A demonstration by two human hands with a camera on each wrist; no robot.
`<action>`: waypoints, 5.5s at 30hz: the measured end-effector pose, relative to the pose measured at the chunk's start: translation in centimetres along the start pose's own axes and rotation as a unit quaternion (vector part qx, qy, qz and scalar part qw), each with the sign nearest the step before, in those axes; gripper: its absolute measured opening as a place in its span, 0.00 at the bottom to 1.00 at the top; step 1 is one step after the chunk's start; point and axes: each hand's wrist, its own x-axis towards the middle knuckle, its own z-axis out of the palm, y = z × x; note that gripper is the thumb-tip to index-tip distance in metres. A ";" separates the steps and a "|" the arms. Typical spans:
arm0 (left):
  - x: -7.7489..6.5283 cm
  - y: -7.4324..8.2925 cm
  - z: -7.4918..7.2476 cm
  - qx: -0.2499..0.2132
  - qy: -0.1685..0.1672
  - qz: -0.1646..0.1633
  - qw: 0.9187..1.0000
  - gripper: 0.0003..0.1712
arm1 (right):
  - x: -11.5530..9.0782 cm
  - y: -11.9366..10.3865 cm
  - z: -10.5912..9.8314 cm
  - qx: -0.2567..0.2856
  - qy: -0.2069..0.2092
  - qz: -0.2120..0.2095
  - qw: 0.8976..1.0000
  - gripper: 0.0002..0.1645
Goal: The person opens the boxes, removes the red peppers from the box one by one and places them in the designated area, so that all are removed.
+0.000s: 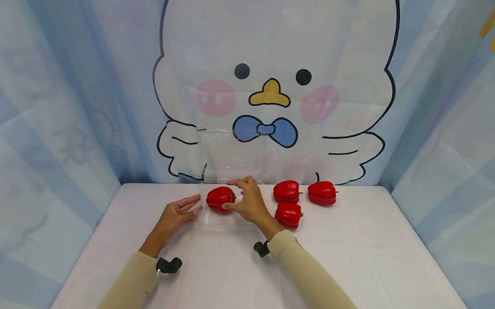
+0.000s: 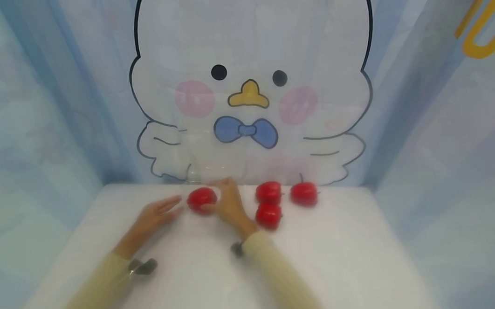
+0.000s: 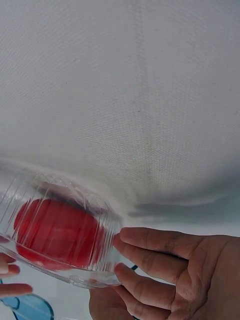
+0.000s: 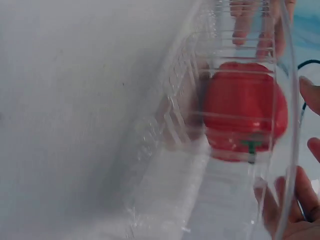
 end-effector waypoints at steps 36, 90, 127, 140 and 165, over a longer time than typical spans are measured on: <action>-0.1 0.3 0.2 0.001 0.003 -0.002 1.000 0.35 | 0.7 -2.3 1.6 -0.010 0.007 0.078 0.997 0.40; 0.2 -0.3 -0.3 0.015 -0.010 0.025 1.000 0.36 | -5.4 1.4 -9.6 0.009 0.116 0.047 0.992 0.44; -0.4 0.5 -0.2 0.013 -0.015 0.027 0.999 0.36 | -10.8 8.9 -17.4 -0.069 0.184 0.126 0.972 0.46; -0.5 0.1 0.0 0.026 -0.005 0.013 1.000 0.36 | -12.2 11.9 -18.3 -0.076 0.165 0.188 0.965 0.45; -2.7 -0.4 0.5 0.047 -0.009 0.018 0.999 0.35 | -12.0 15.4 -18.5 -0.089 0.113 0.242 0.960 0.47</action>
